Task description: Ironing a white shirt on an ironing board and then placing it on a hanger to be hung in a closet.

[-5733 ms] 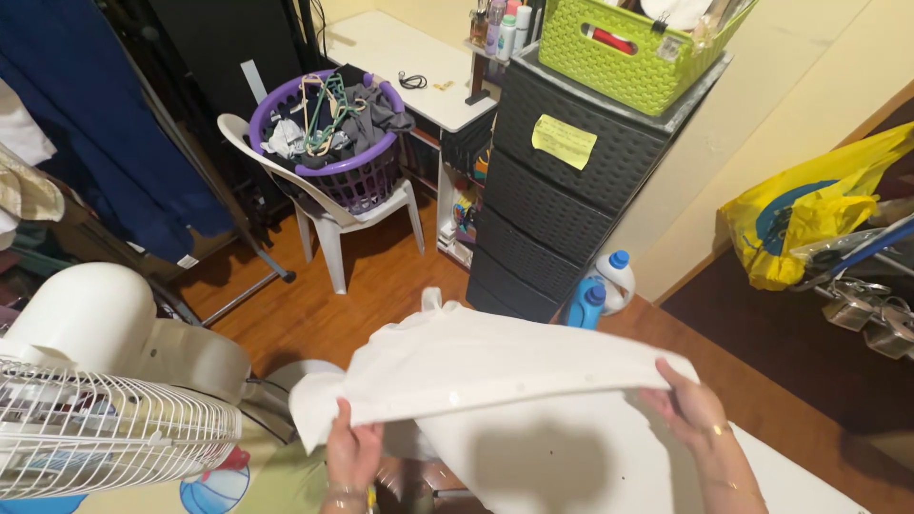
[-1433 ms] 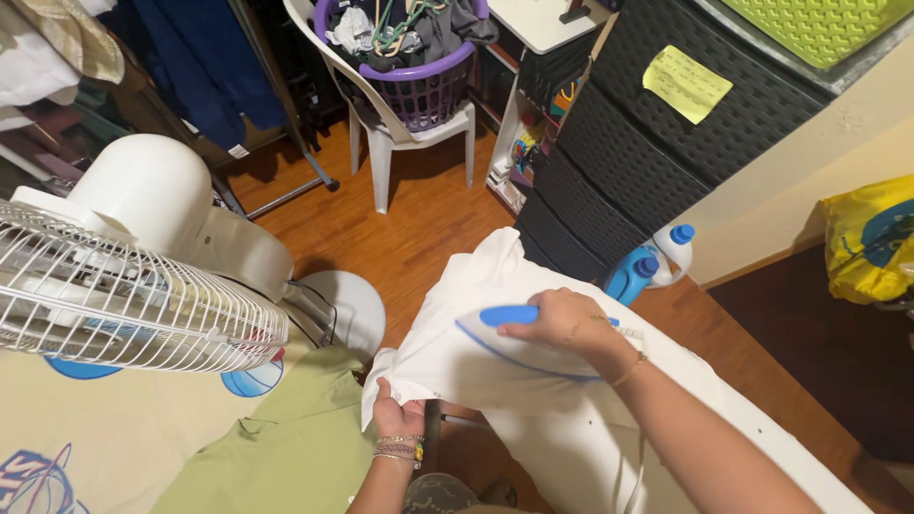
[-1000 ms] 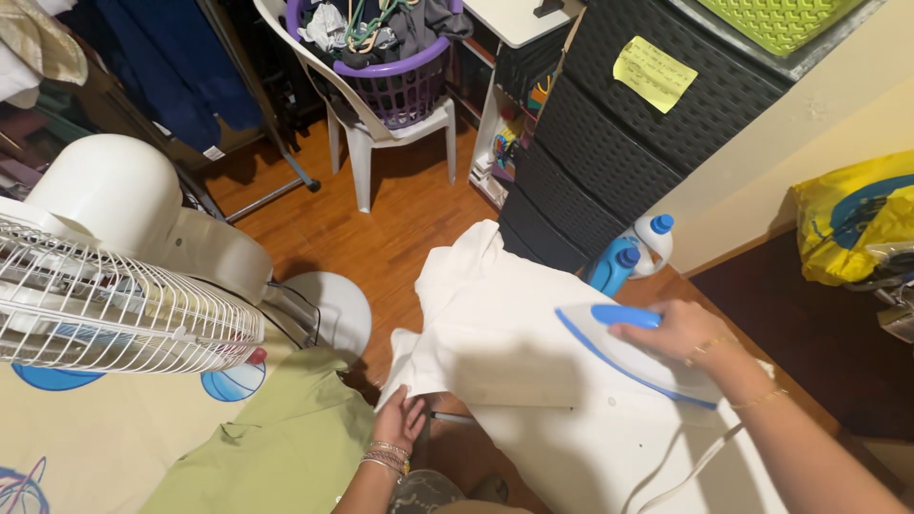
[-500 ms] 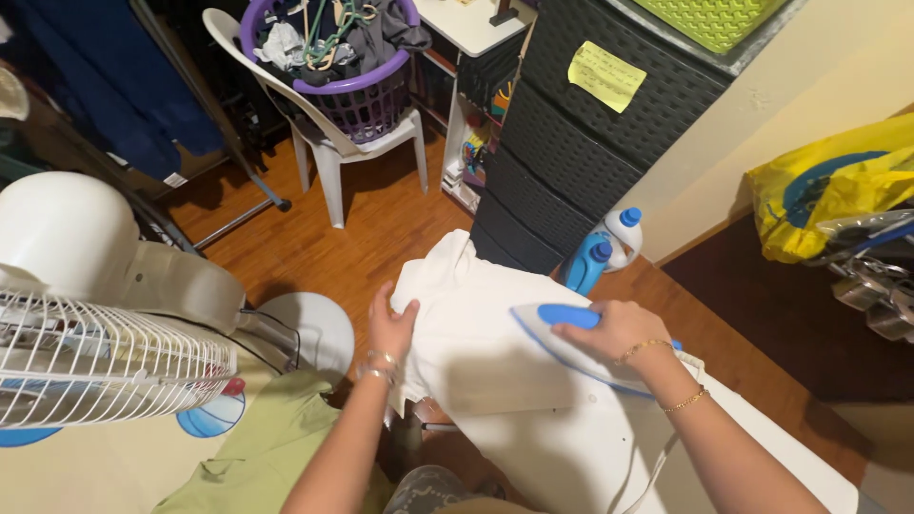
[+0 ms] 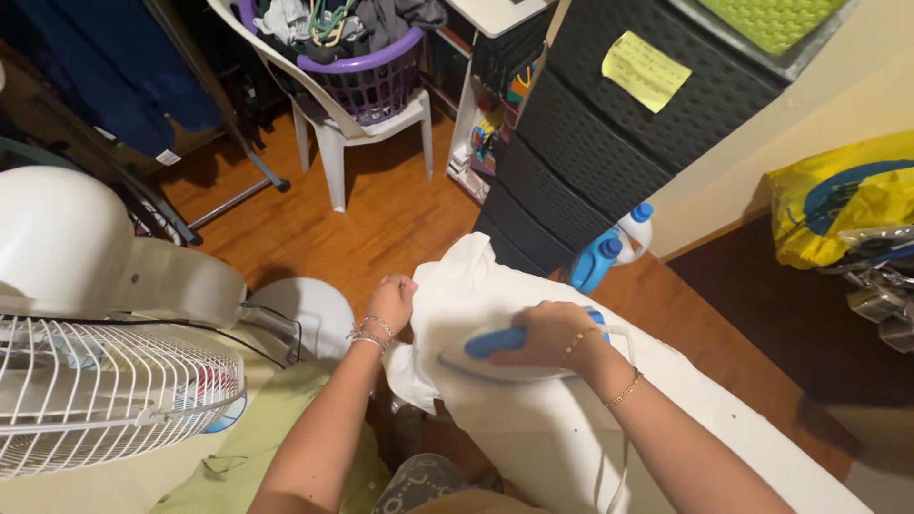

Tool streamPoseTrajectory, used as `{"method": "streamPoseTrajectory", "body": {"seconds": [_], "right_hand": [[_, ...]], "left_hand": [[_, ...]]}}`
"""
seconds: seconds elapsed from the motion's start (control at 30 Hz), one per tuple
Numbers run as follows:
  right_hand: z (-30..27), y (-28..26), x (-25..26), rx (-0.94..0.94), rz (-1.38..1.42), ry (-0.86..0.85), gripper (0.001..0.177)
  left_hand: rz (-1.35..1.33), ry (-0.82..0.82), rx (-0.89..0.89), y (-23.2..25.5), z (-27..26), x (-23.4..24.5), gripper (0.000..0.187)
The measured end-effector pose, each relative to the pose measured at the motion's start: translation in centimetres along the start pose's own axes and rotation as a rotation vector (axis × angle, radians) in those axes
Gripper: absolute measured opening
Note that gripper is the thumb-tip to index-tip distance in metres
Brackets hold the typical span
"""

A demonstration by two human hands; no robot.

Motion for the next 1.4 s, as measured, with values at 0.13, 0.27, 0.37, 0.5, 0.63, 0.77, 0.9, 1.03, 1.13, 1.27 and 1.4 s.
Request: {"method": "streamPoseTrajectory", "body": {"seconds": [0.13, 0.27, 0.37, 0.5, 0.63, 0.77, 0.9, 1.03, 1.13, 1.27, 1.4], "right_hand": [[0.2, -2.7, -0.3, 0.116, 0.021, -0.076, 0.065], [1.7, -3.3, -0.7, -0.109, 0.195, 0.072, 0.067], [1.8, -3.0, -0.9, -0.187, 0.235, 0.081, 0.068], [-0.2, -1.7, -0.2, -0.001, 0.053, -0.181, 0.07], [-1.8, 3.2, -1.0, -0.18, 0.081, -0.167, 0.072], [-5.1, 8.0, -0.9, -0.502, 0.191, -0.074, 0.063], [-8.8, 12.8, -1.3, -0.779, 0.264, -0.032, 0.069], [-11.9, 17.3, -3.6, -0.932, 0.356, 0.041, 0.073], [-13.5, 18.3, -4.3, -0.989, 0.42, 0.051, 0.073], [-14.2, 17.7, -3.8, -0.701, 0.206, -0.108, 0.067], [-13.1, 17.1, -3.5, -0.586, 0.123, -0.054, 0.059]], "left_hand": [[0.062, -0.058, -0.001, 0.2, 0.4, -0.4, 0.018], [0.02, -0.07, -0.009, 0.7, 0.3, -0.3, 0.019], [-0.013, -0.093, 0.02, 0.6, 0.3, 0.1, 0.02], [0.012, -0.164, 0.043, 1.9, 0.1, 0.4, 0.018], [0.283, -0.031, -0.001, 10.8, -2.3, 2.5, 0.01], [0.301, -0.153, -0.573, 15.0, -6.7, -2.0, 0.038], [0.37, -0.474, -0.692, 17.5, -11.1, -5.7, 0.074], [0.441, -0.55, -0.622, 17.6, -12.1, -5.4, 0.078], [0.483, -0.52, -0.641, 17.9, -12.4, -5.0, 0.08], [0.485, -0.517, -0.566, 18.0, -13.1, -3.7, 0.086], [0.459, -0.538, -0.455, 17.4, -14.0, -1.8, 0.089]]}}
Point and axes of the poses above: each hand's wrist, its own z-axis towards the middle knuckle, its own x-axis out of the back of the hand, y = z × x, the point moved 2 cm from there along z, towards the middle knuckle, and after that the axes turned 1 degree about -x, right-handed, at the moved point
